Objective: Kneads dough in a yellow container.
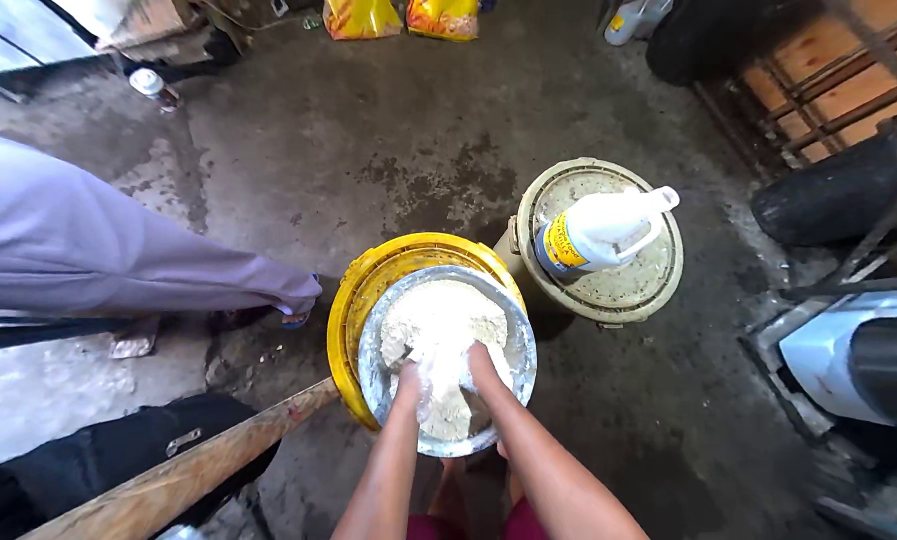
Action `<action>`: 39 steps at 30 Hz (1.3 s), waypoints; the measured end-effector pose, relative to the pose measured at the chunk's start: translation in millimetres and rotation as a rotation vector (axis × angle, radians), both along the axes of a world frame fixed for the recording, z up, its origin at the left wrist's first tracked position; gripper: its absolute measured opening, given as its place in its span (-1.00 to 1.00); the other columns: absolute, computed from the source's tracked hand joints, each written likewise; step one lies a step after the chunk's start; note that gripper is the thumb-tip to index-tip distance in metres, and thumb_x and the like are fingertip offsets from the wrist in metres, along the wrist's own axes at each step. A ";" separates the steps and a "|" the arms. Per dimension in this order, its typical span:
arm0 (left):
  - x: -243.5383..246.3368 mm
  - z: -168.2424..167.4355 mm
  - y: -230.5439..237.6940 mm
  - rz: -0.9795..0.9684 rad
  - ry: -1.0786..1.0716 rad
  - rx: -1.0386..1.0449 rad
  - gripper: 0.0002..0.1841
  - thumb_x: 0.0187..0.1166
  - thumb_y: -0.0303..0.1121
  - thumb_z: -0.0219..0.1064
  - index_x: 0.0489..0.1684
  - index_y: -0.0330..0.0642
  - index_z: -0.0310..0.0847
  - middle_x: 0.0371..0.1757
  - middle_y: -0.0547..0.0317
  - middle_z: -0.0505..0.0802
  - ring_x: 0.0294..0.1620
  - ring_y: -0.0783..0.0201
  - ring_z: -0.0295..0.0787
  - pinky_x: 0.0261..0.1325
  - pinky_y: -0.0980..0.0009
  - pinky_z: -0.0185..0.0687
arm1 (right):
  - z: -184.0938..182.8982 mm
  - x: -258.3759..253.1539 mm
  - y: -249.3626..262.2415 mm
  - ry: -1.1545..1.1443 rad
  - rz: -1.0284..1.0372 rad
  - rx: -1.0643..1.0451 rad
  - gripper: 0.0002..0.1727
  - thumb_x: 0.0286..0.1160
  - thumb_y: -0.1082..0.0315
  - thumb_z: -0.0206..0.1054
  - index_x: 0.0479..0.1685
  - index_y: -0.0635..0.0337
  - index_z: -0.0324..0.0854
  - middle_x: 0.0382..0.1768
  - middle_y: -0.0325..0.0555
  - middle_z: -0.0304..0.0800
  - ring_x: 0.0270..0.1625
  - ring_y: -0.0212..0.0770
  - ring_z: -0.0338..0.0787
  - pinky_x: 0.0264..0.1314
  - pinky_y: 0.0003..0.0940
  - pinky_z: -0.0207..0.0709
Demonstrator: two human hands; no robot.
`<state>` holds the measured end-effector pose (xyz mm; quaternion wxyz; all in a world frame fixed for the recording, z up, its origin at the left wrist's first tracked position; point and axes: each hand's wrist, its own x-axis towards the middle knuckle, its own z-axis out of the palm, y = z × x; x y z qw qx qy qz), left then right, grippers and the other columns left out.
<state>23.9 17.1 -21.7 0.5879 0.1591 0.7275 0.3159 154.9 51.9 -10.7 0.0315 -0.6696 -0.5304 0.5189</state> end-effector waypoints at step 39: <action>36.2 50.0 -17.8 -0.117 0.578 -0.427 -0.53 0.64 -0.47 0.24 0.52 -0.49 0.46 0.47 -0.40 0.65 0.55 -0.26 0.56 0.58 -0.15 0.43 | 52.9 22.6 108.2 -0.052 1.006 0.117 -0.51 0.69 0.11 0.29 0.50 0.13 0.62 0.34 0.16 0.76 0.45 0.08 0.72 0.59 0.07 0.48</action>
